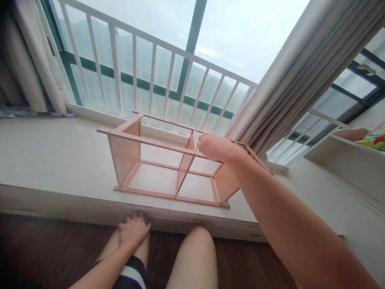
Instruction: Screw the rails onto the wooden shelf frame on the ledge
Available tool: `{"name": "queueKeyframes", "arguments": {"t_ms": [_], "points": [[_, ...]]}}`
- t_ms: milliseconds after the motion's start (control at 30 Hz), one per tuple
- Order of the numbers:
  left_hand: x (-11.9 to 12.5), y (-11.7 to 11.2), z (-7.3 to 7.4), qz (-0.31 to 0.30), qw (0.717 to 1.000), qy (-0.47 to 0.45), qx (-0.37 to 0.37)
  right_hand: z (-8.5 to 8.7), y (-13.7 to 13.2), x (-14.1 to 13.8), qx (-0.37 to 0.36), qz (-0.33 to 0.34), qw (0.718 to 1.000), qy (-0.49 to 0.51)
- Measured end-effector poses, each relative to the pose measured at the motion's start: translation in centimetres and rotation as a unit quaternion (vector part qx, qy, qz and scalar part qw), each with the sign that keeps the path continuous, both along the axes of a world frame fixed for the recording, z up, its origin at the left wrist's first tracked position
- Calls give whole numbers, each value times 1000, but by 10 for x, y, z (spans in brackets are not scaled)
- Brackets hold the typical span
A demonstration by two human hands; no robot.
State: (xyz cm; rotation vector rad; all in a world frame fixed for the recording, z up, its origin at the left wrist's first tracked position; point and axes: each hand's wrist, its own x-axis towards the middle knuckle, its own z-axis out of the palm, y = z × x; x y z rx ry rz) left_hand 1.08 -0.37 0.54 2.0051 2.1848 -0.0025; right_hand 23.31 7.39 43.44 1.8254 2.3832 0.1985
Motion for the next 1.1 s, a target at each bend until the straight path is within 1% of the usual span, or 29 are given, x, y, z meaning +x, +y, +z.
{"name": "queueKeyframes", "arguments": {"t_ms": [33,133,333,467,533,667,833,933,1000,1100], "points": [[0,0,0,0,1000,-1,0,2,0,3,-10,5,1000,8],[0,0,0,0,1000,-2,0,8,-1,8,-32,-13,999,6],[1,-1,5,-2,1000,2,-15,11,-11,0,17,-59,998,-20],[2,-1,4,1,1000,7,-15,9,-14,-4,48,-77,995,-41],[2,-1,2,1,1000,5,-7,7,-13,-5,50,-84,994,-40],[2,-1,1,-1,1000,1,4,0,-6,-7,46,-111,993,-6],[1,0,2,1,1000,-5,-5,-6,-4,-9,70,-153,985,29],[0,0,-1,2,1000,-7,-1,-7,-6,-7,65,-112,991,30],[0,0,-2,2,1000,-9,0,-6,-8,-4,69,-70,994,49],[1,1,-3,0,1000,-8,0,-6,-12,3,71,-24,994,83]]}}
